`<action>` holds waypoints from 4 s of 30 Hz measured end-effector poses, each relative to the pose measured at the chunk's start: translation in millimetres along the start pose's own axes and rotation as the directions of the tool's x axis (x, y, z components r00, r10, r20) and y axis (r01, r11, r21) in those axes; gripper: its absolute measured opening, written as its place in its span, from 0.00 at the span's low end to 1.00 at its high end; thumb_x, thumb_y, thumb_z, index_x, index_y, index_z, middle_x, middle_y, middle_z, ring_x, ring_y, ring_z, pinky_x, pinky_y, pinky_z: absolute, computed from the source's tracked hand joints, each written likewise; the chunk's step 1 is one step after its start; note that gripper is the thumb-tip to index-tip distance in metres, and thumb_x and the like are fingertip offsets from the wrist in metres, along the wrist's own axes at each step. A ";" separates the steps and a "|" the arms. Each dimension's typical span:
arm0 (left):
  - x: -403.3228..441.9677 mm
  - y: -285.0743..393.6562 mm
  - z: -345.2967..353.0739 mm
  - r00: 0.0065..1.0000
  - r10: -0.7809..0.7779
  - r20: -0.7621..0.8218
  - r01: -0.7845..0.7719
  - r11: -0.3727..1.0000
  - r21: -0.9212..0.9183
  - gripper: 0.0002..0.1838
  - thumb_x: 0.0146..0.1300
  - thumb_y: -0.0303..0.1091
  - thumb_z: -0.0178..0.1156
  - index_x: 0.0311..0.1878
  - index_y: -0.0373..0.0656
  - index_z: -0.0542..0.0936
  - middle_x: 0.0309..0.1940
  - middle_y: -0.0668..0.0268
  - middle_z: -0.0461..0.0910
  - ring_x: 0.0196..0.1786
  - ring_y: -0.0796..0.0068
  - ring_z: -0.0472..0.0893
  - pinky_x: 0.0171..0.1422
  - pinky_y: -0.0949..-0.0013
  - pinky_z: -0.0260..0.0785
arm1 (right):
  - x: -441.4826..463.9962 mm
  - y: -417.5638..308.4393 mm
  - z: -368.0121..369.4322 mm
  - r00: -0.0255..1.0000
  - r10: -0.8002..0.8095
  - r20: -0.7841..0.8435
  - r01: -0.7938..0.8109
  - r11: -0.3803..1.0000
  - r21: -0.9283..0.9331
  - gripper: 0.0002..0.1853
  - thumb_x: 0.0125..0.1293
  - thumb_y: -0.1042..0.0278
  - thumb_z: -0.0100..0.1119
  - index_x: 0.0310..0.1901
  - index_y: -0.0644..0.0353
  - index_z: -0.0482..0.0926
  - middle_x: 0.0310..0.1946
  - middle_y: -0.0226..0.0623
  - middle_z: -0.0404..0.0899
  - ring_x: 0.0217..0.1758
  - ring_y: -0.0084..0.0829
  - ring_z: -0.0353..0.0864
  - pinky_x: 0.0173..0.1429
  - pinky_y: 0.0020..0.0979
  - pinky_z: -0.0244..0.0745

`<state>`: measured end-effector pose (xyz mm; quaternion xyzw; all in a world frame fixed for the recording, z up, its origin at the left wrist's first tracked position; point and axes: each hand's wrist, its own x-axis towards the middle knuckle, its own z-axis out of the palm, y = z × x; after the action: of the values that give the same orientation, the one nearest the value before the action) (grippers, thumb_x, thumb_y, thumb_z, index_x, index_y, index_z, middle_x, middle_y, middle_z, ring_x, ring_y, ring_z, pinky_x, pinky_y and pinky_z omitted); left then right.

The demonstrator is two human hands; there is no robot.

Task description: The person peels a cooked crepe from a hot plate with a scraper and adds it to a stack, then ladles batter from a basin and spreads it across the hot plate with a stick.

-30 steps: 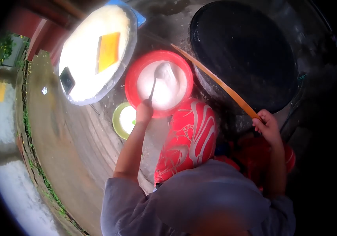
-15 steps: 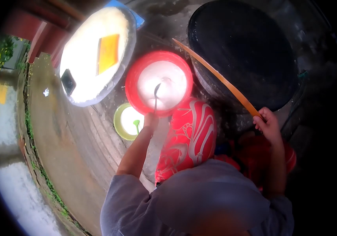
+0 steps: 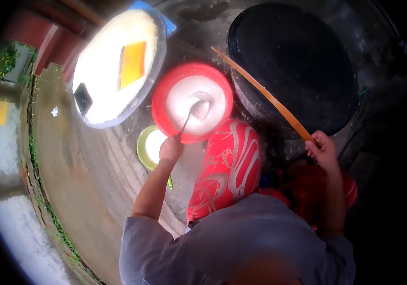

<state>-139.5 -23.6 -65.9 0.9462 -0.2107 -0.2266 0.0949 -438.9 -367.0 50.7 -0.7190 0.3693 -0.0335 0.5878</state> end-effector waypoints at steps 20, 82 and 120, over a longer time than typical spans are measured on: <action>48.8 -12.5 81.5 0.865 -0.153 0.477 0.481 0.518 -0.707 0.11 0.64 0.32 0.47 0.36 0.33 0.74 0.18 0.61 0.70 0.17 0.73 0.69 0.17 0.71 0.62 | -0.5 0.5 3.8 1.000 0.002 -0.013 -0.002 1.000 0.013 0.03 0.61 0.76 0.56 0.31 0.61 0.71 0.21 0.25 0.74 0.21 0.12 0.69 0.26 0.15 0.64; 46.7 245.7 -60.6 0.984 0.083 -0.156 -0.172 0.246 -0.954 0.15 0.63 0.22 0.50 0.53 0.31 0.73 0.20 0.71 0.69 0.16 0.85 0.64 0.19 0.79 0.56 | 90.1 -11.0 17.5 0.884 -0.378 -0.275 0.236 0.869 -0.436 0.23 0.56 0.73 0.57 0.55 0.47 0.75 0.45 0.40 0.79 0.40 0.37 0.80 0.44 0.31 0.75; 23.3 112.9 -81.4 0.739 0.631 0.235 0.673 -0.687 -0.274 0.19 0.66 0.28 0.42 0.56 0.26 0.66 0.23 0.66 0.65 0.20 0.80 0.63 0.20 0.78 0.58 | 155.7 -34.6 20.3 0.822 -0.544 -0.168 0.252 0.612 -0.750 0.25 0.48 0.73 0.56 0.53 0.49 0.76 0.32 0.37 0.77 0.32 0.37 0.78 0.38 0.33 0.75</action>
<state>-122.7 -127.9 27.6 0.0091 0.1950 -0.5747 0.7948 -299.3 -437.9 14.5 -0.9295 0.2872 -0.1627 0.1648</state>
